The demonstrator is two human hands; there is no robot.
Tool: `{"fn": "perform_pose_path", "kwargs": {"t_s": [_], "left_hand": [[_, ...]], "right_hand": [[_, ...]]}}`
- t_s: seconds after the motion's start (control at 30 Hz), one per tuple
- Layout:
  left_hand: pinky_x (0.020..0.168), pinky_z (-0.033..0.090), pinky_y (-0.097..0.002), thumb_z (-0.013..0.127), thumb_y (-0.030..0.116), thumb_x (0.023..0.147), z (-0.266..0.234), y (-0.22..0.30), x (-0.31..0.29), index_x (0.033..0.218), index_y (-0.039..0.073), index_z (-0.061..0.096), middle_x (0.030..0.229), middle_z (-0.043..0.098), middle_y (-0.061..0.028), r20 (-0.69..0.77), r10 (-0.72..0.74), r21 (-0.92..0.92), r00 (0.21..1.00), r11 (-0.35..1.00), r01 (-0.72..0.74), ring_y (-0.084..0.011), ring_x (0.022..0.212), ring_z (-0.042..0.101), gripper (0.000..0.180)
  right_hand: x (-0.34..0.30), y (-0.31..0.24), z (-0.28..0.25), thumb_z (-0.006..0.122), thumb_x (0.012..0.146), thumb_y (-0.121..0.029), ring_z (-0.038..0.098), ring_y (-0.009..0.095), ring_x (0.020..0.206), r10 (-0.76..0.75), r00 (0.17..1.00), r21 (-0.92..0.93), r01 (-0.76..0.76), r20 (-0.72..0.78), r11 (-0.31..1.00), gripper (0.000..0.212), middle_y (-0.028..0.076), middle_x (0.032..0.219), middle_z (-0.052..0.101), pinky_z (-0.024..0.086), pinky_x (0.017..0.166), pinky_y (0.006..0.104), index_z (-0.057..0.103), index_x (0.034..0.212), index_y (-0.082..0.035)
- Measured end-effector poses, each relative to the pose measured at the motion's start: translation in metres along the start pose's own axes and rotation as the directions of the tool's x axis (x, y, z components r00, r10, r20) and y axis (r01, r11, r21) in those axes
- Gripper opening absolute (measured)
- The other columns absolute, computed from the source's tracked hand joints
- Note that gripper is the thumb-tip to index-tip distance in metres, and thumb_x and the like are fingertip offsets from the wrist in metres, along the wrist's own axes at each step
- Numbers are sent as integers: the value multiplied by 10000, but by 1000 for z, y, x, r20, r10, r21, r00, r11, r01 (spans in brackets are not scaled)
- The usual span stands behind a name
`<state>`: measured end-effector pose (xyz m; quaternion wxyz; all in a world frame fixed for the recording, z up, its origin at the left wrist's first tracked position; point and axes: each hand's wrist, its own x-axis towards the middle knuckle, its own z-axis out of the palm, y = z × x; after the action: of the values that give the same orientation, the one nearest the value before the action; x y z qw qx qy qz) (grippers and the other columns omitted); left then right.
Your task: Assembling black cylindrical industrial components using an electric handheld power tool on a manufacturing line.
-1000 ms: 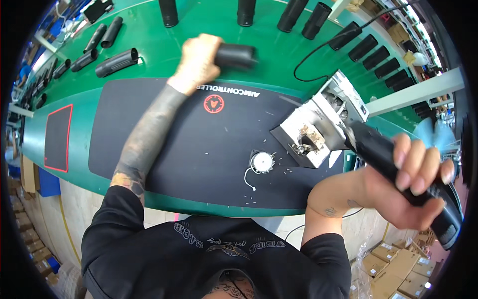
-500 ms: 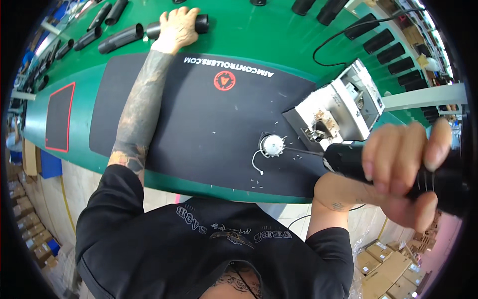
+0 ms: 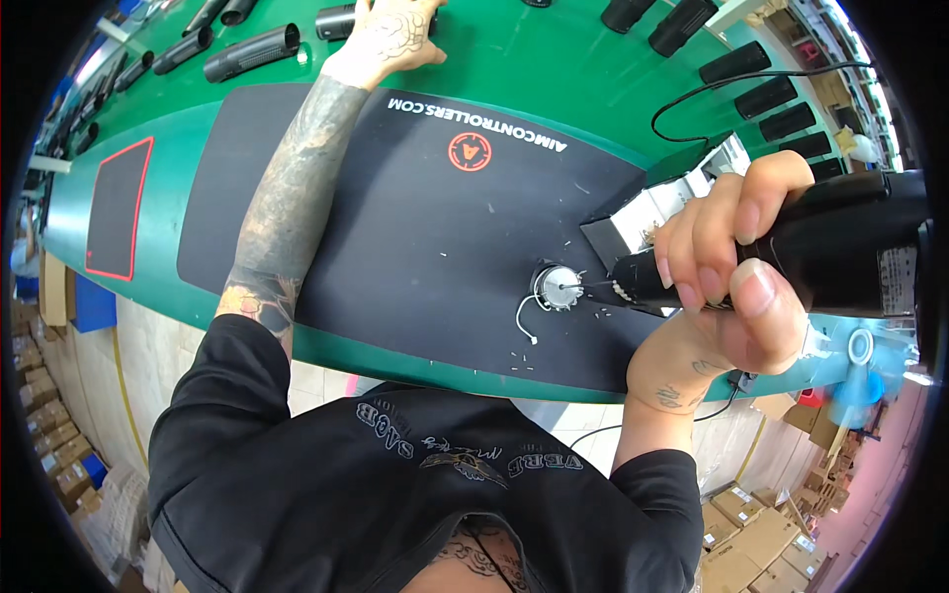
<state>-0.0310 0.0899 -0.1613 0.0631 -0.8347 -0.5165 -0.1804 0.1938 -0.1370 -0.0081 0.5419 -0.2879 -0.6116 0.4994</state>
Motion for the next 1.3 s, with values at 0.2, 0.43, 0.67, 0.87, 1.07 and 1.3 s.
{"fn": "perform_pose_path", "kwargs": {"t_s": [0.2, 0.43, 0.67, 0.87, 1.07, 1.3], "left_hand": [[1059, 310, -453, 750, 257, 657, -18, 19, -1, 1252, 193, 511, 1233, 516, -38, 78, 65, -10, 995, 998, -64, -247, 1177, 477, 644], [959, 400, -358, 701, 230, 731, 5, 51, 0, 1160, 119, 526, 1165, 536, -52, -82, 351, -317, 933, 878, -358, -236, 1091, 530, 476], [960, 396, -370, 655, 266, 818, 62, 114, -35, 1086, 108, 570, 1140, 541, -55, -181, 433, -382, 883, 796, -469, -238, 1090, 524, 322], [963, 391, -367, 616, 290, 872, 66, 112, -33, 1045, 104, 596, 1152, 541, -51, -122, 378, -479, 918, 787, -388, -239, 1099, 519, 255], [955, 399, -363, 646, 270, 835, 58, 103, -23, 1032, 103, 601, 1134, 554, -56, -193, 392, -457, 900, 776, -436, -244, 1084, 529, 263], [870, 444, -356, 658, 243, 811, 32, 98, 30, 1004, 87, 586, 1090, 572, -72, -300, 340, -491, 891, 746, -450, -244, 1003, 564, 258]], "right_hand": [[0, -9, -11, 574, 787, -176, 495, 104, 494, 15, 1000, 111, -16, 5, 994, 319, 17, 666, 506, 423, 531, 231, 392, 1017, -51], [-35, -79, -63, 697, 798, -265, 580, 83, 585, -328, 945, 124, 323, 18, 938, 447, -28, 725, 565, 444, 590, 235, 427, 1123, -120], [-50, -86, -54, 653, 765, -260, 562, 69, 549, -339, 939, -214, 320, -59, 923, 380, -32, 703, 573, 443, 618, 237, 452, 1046, -103], [-42, -66, -51, 646, 738, -216, 551, 63, 512, -233, 964, -193, 206, -128, 959, 354, -34, 671, 570, 449, 602, 231, 450, 1005, -90], [-40, -84, -79, 670, 753, -172, 550, 80, 486, -279, 955, 256, 296, -103, 920, 383, -24, 656, 567, 469, 538, 236, 422, 1030, -78], [-42, -124, -73, 664, 815, -179, 558, 110, 475, -492, 848, 165, 524, -199, 836, 356, -3, 652, 581, 489, 508, 260, 412, 1047, -82]]}}
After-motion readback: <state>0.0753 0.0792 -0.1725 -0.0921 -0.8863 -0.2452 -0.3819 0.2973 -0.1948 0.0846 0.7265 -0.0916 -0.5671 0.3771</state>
